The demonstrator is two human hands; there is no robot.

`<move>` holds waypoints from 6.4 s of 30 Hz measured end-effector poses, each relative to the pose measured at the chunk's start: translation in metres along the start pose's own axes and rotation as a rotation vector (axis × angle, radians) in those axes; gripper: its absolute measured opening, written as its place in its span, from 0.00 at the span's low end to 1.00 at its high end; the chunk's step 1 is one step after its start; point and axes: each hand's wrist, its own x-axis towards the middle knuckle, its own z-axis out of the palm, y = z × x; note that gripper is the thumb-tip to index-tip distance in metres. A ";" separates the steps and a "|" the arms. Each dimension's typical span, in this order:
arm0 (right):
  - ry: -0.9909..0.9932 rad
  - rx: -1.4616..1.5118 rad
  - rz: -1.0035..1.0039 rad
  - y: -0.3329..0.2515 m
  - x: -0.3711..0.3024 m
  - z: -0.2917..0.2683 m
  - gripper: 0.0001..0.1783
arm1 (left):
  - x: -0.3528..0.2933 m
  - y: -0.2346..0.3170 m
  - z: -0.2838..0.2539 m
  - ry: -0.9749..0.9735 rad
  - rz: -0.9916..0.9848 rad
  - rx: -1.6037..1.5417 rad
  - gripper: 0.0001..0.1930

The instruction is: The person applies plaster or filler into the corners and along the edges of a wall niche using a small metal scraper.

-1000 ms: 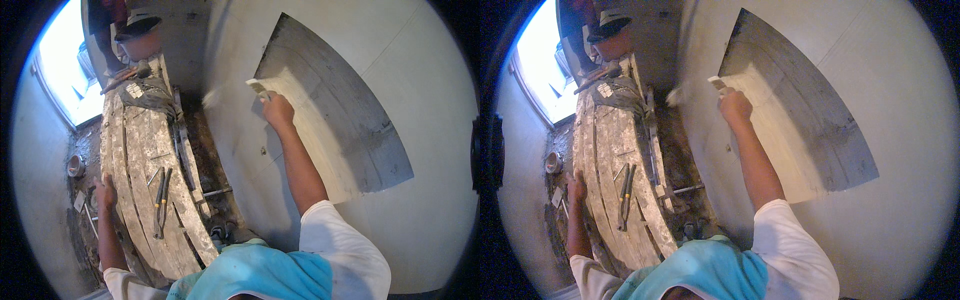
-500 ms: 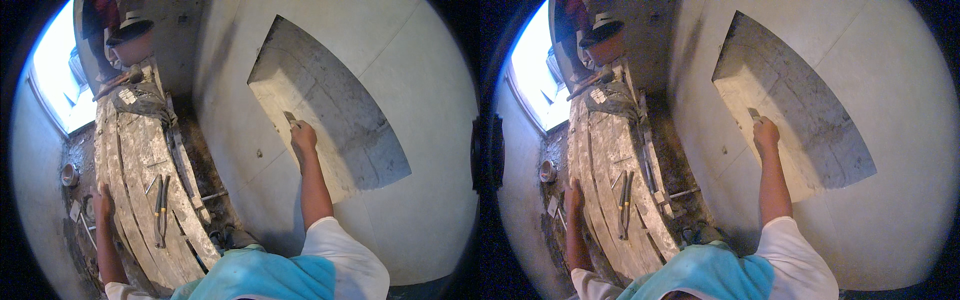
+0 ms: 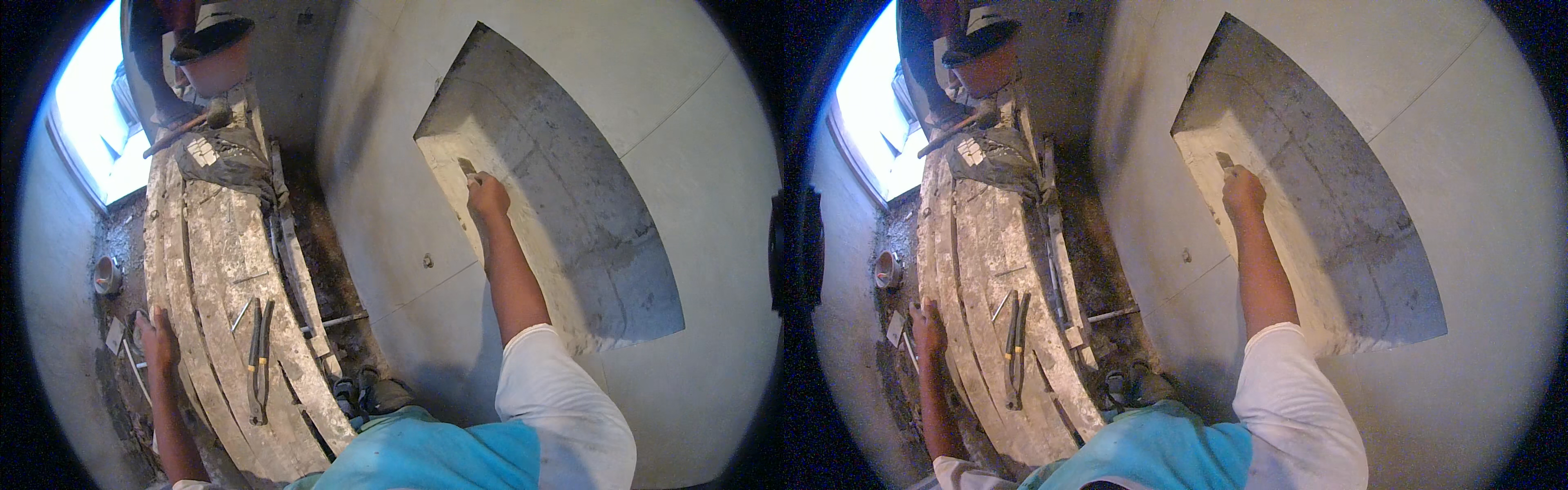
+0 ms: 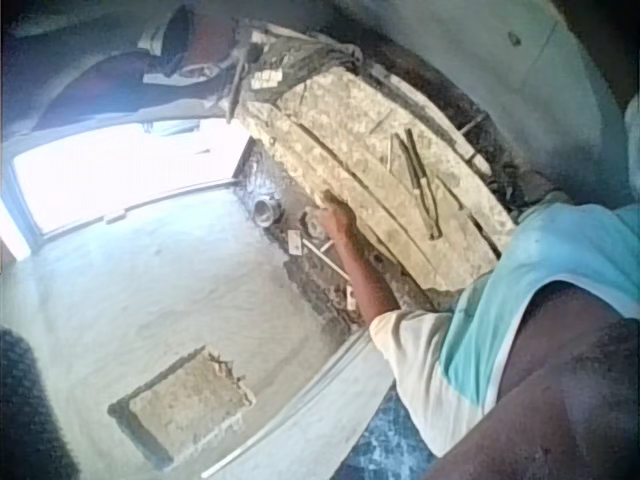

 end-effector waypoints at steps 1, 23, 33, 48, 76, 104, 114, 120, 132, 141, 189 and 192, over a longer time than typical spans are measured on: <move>0.010 -0.011 -0.014 0.000 0.001 0.000 0.14 | 0.005 -0.006 0.001 0.010 0.004 0.011 0.45; -0.074 -0.033 0.004 -0.010 0.031 0.015 0.17 | 0.003 -0.010 0.006 0.082 0.066 0.050 0.43; 0.073 0.098 -0.191 -0.049 -0.005 -0.002 0.16 | 0.013 -0.021 0.005 0.071 0.048 0.050 0.43; -0.177 0.029 -0.026 -0.007 -0.014 -0.046 0.17 | 0.001 -0.002 -0.003 0.034 0.017 0.018 0.43; -0.093 -0.040 -0.023 -0.028 -0.014 -0.044 0.16 | 0.004 -0.004 0.003 0.049 0.051 0.011 0.43; 0.104 0.103 -0.188 -0.035 0.019 -0.002 0.16 | 0.006 -0.007 -0.003 0.040 0.098 0.008 0.44; -0.137 -0.053 0.130 0.011 -0.077 -0.092 0.19 | 0.001 -0.005 -0.001 0.004 0.054 0.059 0.44; 0.032 0.110 0.164 0.030 -0.105 -0.053 0.16 | 0.009 -0.012 0.006 0.040 0.064 0.010 0.45; -0.034 0.081 0.115 0.023 -0.093 -0.056 0.16 | -0.002 0.002 0.000 0.036 0.074 0.029 0.44; -0.133 0.044 0.024 0.017 -0.071 -0.054 0.15 | 0.003 -0.009 -0.001 0.049 0.060 0.066 0.44; -0.057 0.564 -0.149 -0.085 -0.091 -0.037 0.19 | 0.025 -0.043 0.010 0.112 0.238 0.139 0.44; -0.157 0.723 -0.050 -0.066 -0.152 -0.019 0.19 | 0.022 -0.027 0.009 0.056 0.239 0.327 0.42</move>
